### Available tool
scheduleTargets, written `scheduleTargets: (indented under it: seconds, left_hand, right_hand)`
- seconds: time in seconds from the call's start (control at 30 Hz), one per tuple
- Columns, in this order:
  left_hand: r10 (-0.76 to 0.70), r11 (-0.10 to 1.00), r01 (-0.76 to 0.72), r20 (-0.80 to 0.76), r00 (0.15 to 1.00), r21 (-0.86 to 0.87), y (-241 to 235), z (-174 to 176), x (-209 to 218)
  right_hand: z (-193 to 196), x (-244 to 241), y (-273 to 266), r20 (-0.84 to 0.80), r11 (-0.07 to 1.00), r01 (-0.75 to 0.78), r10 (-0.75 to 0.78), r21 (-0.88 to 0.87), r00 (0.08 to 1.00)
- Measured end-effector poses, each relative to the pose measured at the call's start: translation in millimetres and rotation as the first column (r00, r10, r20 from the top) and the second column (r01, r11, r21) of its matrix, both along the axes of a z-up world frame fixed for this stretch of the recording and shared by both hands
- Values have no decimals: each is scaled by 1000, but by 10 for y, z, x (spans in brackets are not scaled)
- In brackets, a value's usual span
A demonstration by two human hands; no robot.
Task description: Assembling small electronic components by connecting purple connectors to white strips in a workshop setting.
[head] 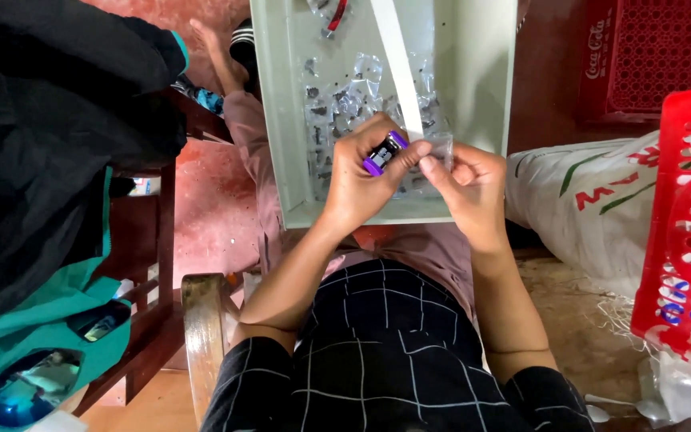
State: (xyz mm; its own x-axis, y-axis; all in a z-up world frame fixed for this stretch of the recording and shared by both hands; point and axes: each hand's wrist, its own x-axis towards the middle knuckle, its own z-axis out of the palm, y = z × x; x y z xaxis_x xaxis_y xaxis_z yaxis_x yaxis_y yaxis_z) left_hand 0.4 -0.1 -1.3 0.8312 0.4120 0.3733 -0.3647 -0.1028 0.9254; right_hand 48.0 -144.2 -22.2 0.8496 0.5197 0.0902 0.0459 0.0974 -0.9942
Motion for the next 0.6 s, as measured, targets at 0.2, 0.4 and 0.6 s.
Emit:
scheduleTargets:
  seconds: [0.2,0.4,0.6]
  left_hand:
    - [-44,993,41,-27,999,-113,76,31,-56]
    - [-23,991,17,-43,999,-135,95,19,-90]
    - [-18,991,12,-47,999,-134,85,39,-80]
  right_hand:
    - [32,8,12,23,998,55,-55,0,998]
    - [35,-9,23,16,998,60,-60,6,998]
    - [67,-12,11,12,998,59,-59,8,998]
